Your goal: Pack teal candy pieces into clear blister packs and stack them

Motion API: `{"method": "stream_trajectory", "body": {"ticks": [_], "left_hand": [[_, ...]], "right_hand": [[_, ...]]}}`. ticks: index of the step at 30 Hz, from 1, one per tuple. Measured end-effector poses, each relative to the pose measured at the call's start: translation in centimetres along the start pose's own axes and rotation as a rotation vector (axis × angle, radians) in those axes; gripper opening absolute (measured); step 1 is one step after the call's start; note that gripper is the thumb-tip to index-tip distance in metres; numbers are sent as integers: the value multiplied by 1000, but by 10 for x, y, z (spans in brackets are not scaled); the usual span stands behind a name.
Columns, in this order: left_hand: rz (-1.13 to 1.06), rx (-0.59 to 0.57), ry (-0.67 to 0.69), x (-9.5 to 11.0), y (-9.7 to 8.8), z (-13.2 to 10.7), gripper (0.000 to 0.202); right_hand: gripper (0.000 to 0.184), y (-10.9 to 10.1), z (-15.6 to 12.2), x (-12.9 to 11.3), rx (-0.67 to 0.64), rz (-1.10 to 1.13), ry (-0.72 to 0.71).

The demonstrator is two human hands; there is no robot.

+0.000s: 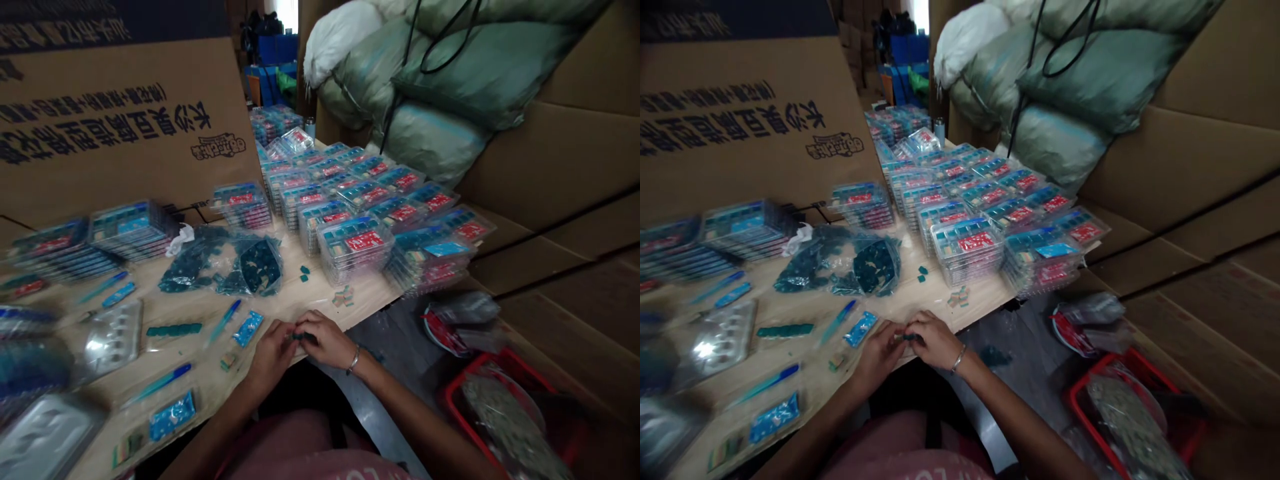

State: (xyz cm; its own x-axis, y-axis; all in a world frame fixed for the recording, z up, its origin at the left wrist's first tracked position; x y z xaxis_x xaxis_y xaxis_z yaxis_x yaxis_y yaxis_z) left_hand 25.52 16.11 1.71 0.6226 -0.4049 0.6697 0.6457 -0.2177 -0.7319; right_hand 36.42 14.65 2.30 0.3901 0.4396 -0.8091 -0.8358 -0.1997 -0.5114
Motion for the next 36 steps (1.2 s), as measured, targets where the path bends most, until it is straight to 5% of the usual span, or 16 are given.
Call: {"method": "stream_trajectory", "body": {"ticks": [3,7,12,19,24,31,36], "left_hand": [[34,-29,24,-1,3,-2,15],[84,-41,50,-3,4,0,19],[97,-106,40,-7,9,10,19],[137,-51,28,-5,6,3,21],[226,-40,80,0,8,-2,19],[272,-40,111,3,8,-2,20],[252,-7,99,1,7,-2,19]], "right_hand": [[23,-20,14,12,73,74,28],[25,-45,49,34,153,-193,149],[19,-42,74,57,102,-322,298],[20,-40,59,73,143,-187,296],[22,-52,54,65,262,-184,236],[13,-27,67,50,15,-370,197],[13,-28,69,47,29,-337,171]]}}
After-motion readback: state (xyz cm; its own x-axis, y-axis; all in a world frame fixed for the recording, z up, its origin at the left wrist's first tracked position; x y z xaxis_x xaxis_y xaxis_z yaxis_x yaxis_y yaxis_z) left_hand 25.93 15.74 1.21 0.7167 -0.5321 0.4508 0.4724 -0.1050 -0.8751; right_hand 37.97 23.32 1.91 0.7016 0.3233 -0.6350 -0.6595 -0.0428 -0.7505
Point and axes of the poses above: each hand's wrist, its own z-axis towards the middle knuckle, its own y-axis out of the palm, x = y × z, the point moved 8 cm from there along z, towards the middle knuckle, and after that the axes turned 9 degrees about z, right-handed, at the moved point
